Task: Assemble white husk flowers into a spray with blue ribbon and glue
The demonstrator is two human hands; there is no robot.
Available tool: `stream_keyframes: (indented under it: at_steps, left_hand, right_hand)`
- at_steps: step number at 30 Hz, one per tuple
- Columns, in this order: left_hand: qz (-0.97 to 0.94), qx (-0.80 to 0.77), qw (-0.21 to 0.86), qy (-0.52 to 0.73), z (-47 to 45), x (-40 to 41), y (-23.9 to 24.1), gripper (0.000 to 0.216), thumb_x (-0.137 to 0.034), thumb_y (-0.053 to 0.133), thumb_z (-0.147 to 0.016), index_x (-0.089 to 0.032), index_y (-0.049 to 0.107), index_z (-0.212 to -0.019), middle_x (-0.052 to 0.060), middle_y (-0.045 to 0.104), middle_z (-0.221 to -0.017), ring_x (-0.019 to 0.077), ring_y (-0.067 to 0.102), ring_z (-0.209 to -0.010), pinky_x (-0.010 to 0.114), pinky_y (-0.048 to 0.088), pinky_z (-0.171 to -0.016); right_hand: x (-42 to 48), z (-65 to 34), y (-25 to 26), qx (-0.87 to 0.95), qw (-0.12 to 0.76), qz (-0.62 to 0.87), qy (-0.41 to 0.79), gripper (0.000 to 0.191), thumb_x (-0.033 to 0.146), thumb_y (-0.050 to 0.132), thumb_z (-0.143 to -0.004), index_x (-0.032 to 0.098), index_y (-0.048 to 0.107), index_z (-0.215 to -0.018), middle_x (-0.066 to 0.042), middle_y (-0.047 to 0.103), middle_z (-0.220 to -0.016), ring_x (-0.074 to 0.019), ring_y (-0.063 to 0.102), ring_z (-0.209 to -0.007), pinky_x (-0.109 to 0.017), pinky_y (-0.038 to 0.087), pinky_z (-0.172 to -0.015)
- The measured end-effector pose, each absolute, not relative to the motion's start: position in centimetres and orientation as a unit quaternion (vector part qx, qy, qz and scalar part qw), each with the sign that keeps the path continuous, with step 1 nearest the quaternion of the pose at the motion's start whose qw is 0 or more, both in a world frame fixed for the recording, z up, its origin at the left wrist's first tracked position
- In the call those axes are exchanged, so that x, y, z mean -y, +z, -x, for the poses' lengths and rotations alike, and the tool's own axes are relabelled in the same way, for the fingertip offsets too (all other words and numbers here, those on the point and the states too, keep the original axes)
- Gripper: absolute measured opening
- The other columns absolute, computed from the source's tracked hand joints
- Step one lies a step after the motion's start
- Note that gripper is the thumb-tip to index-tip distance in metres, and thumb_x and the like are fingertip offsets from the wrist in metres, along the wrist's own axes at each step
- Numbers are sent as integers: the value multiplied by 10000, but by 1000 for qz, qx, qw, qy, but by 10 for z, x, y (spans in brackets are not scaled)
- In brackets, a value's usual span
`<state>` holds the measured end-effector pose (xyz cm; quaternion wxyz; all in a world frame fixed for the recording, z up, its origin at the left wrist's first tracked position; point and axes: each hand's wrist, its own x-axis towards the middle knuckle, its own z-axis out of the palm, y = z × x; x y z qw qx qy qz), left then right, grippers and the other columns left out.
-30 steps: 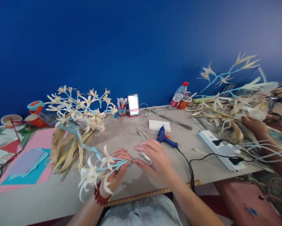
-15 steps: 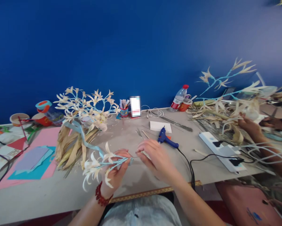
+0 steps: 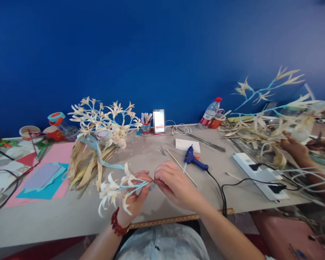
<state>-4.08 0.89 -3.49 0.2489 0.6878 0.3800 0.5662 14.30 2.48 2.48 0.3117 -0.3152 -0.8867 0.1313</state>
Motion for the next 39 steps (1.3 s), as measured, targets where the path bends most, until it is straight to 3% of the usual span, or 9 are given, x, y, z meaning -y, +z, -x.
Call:
stream_keyframes:
  at_steps: [9,15,20,29,34,39]
  left_hand:
    - [-665,-429,241,562,42,-12,-37,160,-187,603,-835,-298,690,-911,49,733,-884,281,662,-1008,491,520,-917]
    - [-678,-449,218,540,44,-17,-49,122,-208,603,-847,-252,697,-911,68,735,-929,280,655,-1012,481,518,-910]
    - [-658,-451,230,557,41,-19,-56,136,-189,623,-834,-253,697,-928,49,731,-955,257,665,-981,428,529,-895]
    - [-650,-455,227,564,37,-19,-57,128,-178,622,-824,-255,695,-897,60,730,-909,276,660,-1007,445,501,-923]
    - [-629,-414,261,605,39,-15,-49,117,-176,604,-833,-236,691,-883,46,712,-855,251,662,-974,437,492,-953]
    - [-568,-436,348,605,38,-14,-40,102,-235,625,-830,-187,715,-832,72,705,-846,259,683,-929,368,556,-820]
  right_hand:
    - [-43,-147,24,905,281,273,168,127,106,443,-923,201,516,-878,-46,632,-904,-188,541,-871,-327,403,-809]
    - [-48,-146,20,913,257,280,146,118,108,452,-914,192,533,-899,-54,636,-907,-194,531,-866,-332,385,-819]
    - [-53,-142,13,912,280,285,90,88,111,493,-837,189,527,-814,-51,608,-786,-197,513,-769,-327,397,-765]
    - [-57,-139,7,886,302,345,64,129,93,483,-799,199,513,-733,-33,572,-685,-191,509,-708,-286,394,-674]
    - [-69,-162,7,839,323,436,48,142,108,439,-853,194,498,-755,-51,573,-754,-196,513,-747,-293,391,-705]
    - [-81,-175,2,787,306,529,82,171,174,428,-905,207,491,-750,-13,544,-719,-163,502,-638,-258,350,-595]
